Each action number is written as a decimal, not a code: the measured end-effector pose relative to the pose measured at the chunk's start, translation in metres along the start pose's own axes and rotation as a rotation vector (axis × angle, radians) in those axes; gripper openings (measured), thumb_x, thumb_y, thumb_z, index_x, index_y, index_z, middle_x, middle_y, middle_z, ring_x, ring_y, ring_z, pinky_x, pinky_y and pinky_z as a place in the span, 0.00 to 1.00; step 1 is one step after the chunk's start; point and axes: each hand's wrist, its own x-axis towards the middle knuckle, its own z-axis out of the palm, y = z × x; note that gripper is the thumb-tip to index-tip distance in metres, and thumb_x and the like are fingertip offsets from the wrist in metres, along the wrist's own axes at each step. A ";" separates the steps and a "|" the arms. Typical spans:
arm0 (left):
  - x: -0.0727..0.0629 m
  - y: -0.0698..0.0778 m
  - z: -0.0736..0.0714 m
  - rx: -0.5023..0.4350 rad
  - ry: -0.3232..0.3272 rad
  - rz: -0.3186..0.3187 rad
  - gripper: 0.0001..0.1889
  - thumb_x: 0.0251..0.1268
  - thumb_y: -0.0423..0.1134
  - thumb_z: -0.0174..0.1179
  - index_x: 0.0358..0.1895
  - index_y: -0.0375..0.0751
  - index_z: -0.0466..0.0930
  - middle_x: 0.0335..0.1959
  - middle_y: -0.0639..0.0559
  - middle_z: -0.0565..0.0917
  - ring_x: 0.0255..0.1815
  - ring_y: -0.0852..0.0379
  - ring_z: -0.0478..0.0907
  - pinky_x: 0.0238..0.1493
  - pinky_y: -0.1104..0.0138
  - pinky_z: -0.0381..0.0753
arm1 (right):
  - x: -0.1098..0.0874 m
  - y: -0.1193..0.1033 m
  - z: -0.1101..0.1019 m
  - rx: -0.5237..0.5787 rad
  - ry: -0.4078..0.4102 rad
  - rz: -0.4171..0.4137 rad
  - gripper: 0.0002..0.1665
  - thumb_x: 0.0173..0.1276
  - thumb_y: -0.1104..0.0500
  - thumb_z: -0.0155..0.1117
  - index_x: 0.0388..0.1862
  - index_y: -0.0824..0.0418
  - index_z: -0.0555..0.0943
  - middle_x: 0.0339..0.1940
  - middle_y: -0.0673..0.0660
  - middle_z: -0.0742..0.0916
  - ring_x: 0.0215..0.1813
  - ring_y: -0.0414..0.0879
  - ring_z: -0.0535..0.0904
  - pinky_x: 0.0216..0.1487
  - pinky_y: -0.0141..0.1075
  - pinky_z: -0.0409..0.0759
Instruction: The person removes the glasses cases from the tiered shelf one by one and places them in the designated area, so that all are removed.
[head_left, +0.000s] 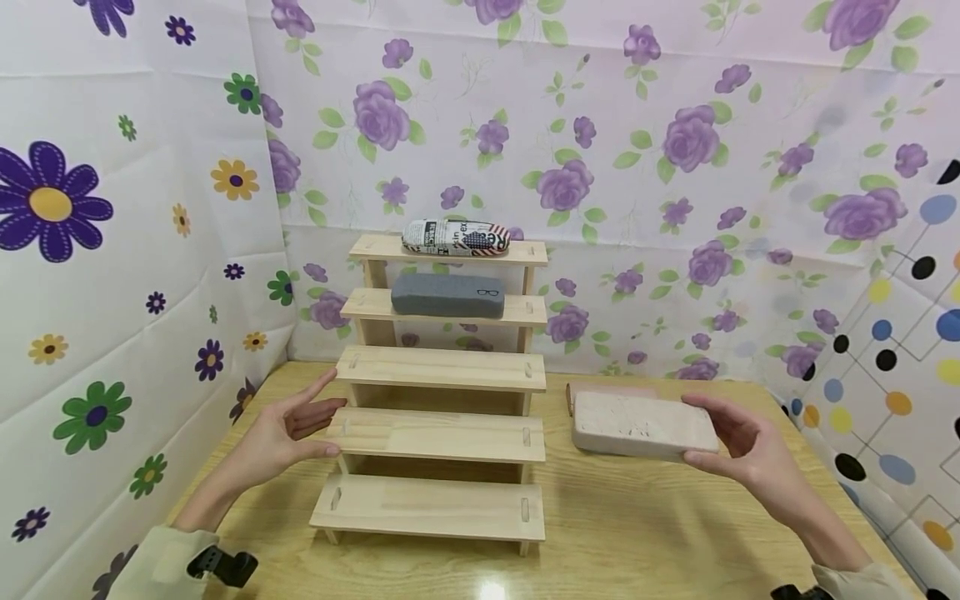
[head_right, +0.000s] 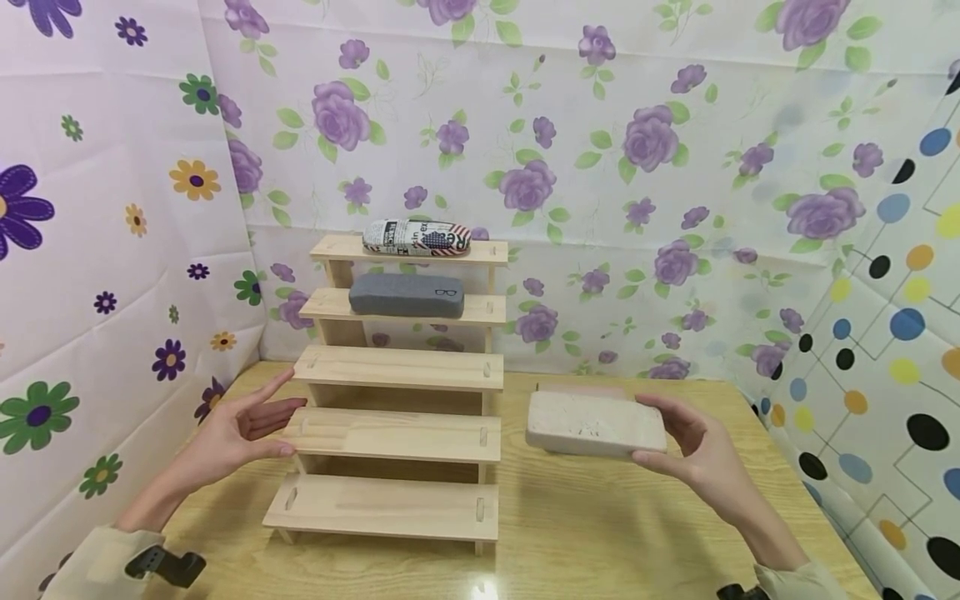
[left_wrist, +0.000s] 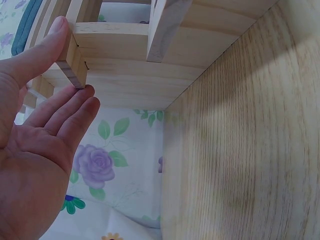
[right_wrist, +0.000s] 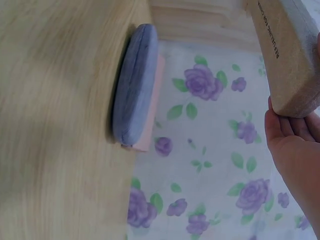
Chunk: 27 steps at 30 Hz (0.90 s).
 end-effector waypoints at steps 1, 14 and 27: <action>0.000 0.000 0.000 0.000 0.001 0.001 0.55 0.60 0.25 0.76 0.87 0.48 0.51 0.71 0.26 0.73 0.69 0.55 0.76 0.64 0.64 0.81 | -0.002 0.002 -0.001 -0.006 0.000 0.007 0.40 0.67 0.80 0.68 0.77 0.73 0.68 0.73 0.55 0.79 0.69 0.40 0.78 0.63 0.25 0.79; -0.001 0.000 0.000 -0.002 0.000 -0.005 0.55 0.60 0.25 0.76 0.87 0.47 0.51 0.71 0.26 0.73 0.69 0.57 0.76 0.64 0.64 0.81 | -0.025 0.025 -0.008 -0.061 -0.030 0.113 0.38 0.71 0.75 0.68 0.78 0.68 0.70 0.64 0.53 0.84 0.58 0.42 0.83 0.50 0.34 0.89; 0.000 0.001 0.001 0.009 0.002 -0.014 0.55 0.60 0.25 0.76 0.87 0.47 0.52 0.70 0.27 0.74 0.71 0.46 0.75 0.64 0.63 0.81 | -0.041 0.055 -0.011 -0.118 -0.028 0.245 0.37 0.72 0.67 0.72 0.76 0.68 0.71 0.68 0.52 0.82 0.62 0.36 0.81 0.58 0.28 0.83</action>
